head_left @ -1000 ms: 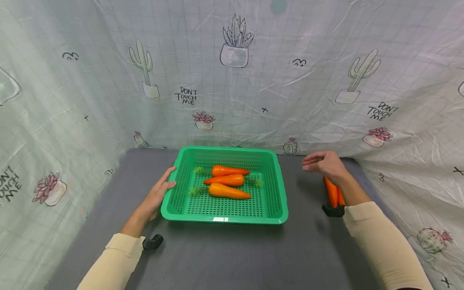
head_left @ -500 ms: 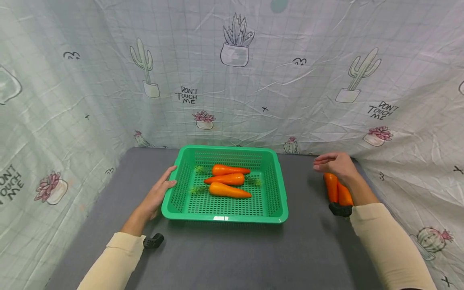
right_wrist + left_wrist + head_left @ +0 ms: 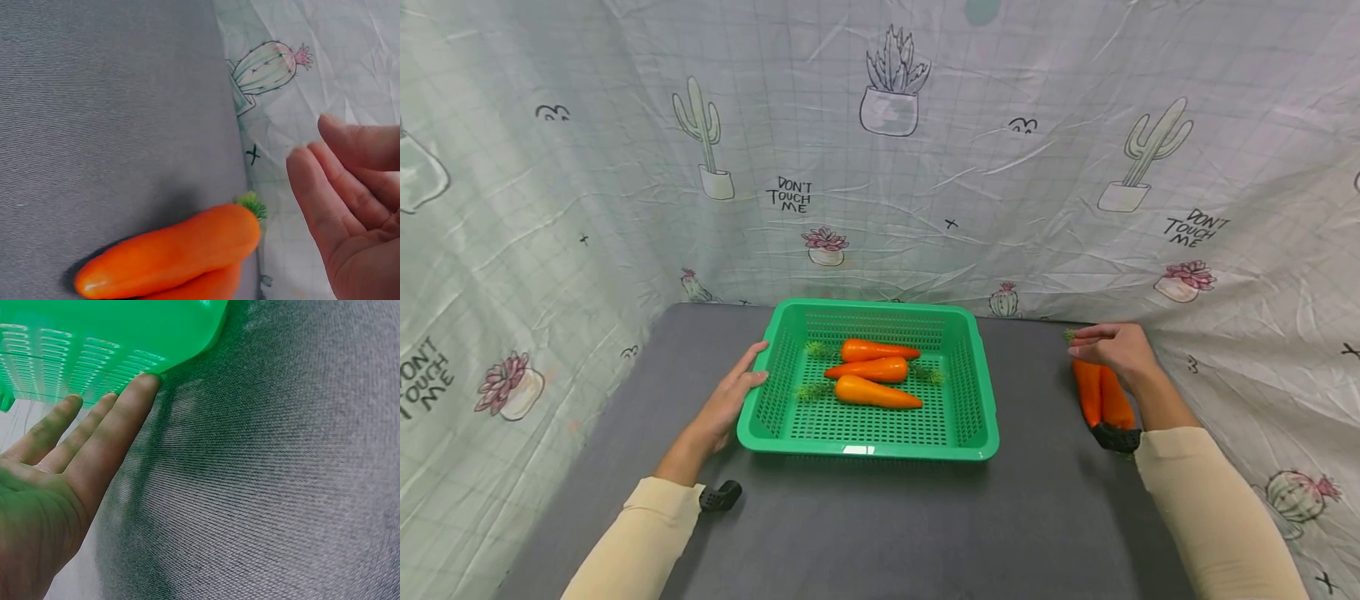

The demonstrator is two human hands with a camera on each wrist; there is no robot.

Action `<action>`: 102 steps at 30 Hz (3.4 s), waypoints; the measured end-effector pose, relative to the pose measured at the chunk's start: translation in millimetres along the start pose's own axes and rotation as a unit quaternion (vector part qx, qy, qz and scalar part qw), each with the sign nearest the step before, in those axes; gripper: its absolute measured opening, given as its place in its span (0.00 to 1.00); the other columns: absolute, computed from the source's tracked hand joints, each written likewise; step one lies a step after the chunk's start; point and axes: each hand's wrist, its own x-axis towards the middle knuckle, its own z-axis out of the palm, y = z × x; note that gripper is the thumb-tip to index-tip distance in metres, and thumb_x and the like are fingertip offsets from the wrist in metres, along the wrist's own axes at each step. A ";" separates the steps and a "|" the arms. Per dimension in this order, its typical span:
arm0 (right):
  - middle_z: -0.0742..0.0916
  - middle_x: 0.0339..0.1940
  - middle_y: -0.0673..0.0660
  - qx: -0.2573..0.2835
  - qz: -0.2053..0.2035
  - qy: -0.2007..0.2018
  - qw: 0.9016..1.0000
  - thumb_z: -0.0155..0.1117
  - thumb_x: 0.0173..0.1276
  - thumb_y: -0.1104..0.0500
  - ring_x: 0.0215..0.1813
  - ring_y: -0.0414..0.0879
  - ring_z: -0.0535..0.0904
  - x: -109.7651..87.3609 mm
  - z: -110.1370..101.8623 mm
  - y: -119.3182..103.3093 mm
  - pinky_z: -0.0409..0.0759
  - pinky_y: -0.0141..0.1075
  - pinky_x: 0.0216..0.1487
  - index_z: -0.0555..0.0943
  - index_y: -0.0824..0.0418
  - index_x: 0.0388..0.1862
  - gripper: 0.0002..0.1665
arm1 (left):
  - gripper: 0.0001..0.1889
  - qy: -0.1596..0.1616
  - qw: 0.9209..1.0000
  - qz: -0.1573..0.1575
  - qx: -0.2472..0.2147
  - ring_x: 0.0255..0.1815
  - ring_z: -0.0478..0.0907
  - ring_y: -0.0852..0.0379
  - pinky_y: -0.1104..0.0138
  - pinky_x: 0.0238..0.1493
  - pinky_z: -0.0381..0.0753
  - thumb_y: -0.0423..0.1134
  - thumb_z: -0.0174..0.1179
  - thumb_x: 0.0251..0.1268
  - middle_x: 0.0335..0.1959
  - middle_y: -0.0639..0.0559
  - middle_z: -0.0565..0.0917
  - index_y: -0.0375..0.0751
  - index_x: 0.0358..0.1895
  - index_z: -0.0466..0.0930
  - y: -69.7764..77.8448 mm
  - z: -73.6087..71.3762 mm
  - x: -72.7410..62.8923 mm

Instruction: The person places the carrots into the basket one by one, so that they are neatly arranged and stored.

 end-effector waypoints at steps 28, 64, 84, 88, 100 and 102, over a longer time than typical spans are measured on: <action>0.82 0.69 0.70 -0.110 0.097 0.197 0.969 0.71 0.67 0.60 0.65 0.64 0.77 -4.4 21.2 33.9 0.78 0.44 0.50 0.78 0.68 0.70 0.33 | 0.32 -0.008 1.000 -0.002 -0.005 0.49 0.85 0.54 0.58 0.46 0.87 0.49 0.41 0.86 0.74 0.29 0.65 0.68 0.85 0.43 3.7 -0.2 -1.0; 0.82 0.68 0.71 -0.121 0.055 0.159 0.978 0.80 0.60 0.58 0.67 0.67 0.75 2.7 59.1 24.5 0.77 0.57 0.64 0.83 0.65 0.66 0.34 | 0.31 -0.005 1.000 0.006 -0.006 0.48 0.85 0.57 0.58 0.46 0.87 0.49 0.40 0.86 0.73 0.29 0.65 0.66 0.85 0.43 4.2 -1.7 -2.9; 0.84 0.66 0.70 -0.052 0.023 0.102 0.993 0.77 0.63 0.64 0.66 0.65 0.81 -18.5 70.6 -34.5 0.81 0.54 0.66 0.80 0.67 0.69 0.35 | 0.32 -0.004 1.000 0.010 0.000 0.51 0.83 0.56 0.60 0.48 0.85 0.49 0.41 0.86 0.75 0.31 0.64 0.65 0.85 0.44 0.6 -0.7 -0.8; 0.83 0.68 0.70 -0.046 0.016 0.081 0.996 0.78 0.63 0.64 0.67 0.65 0.80 -22.9 74.6 -48.7 0.81 0.54 0.66 0.79 0.66 0.70 0.35 | 0.32 -0.004 1.000 0.007 0.002 0.51 0.83 0.57 0.60 0.48 0.85 0.50 0.41 0.86 0.76 0.31 0.63 0.65 0.86 0.43 1.0 -2.5 -1.3; 0.82 0.68 0.70 -0.052 -0.007 0.043 0.998 0.78 0.62 0.65 0.68 0.65 0.80 -29.4 80.8 -71.5 0.80 0.55 0.67 0.77 0.68 0.71 0.37 | 0.32 0.000 1.000 0.005 0.011 0.52 0.82 0.56 0.61 0.49 0.84 0.50 0.41 0.85 0.77 0.33 0.62 0.66 0.86 0.43 2.5 -2.3 -1.4; 0.82 0.69 0.70 -0.051 -0.009 0.037 0.998 0.77 0.63 0.65 0.68 0.65 0.80 -30.5 80.6 -72.6 0.81 0.55 0.67 0.77 0.67 0.71 0.37 | 0.32 0.002 1.000 0.003 0.015 0.53 0.81 0.56 0.61 0.49 0.84 0.51 0.41 0.85 0.78 0.33 0.61 0.66 0.86 0.44 2.7 -1.7 -1.3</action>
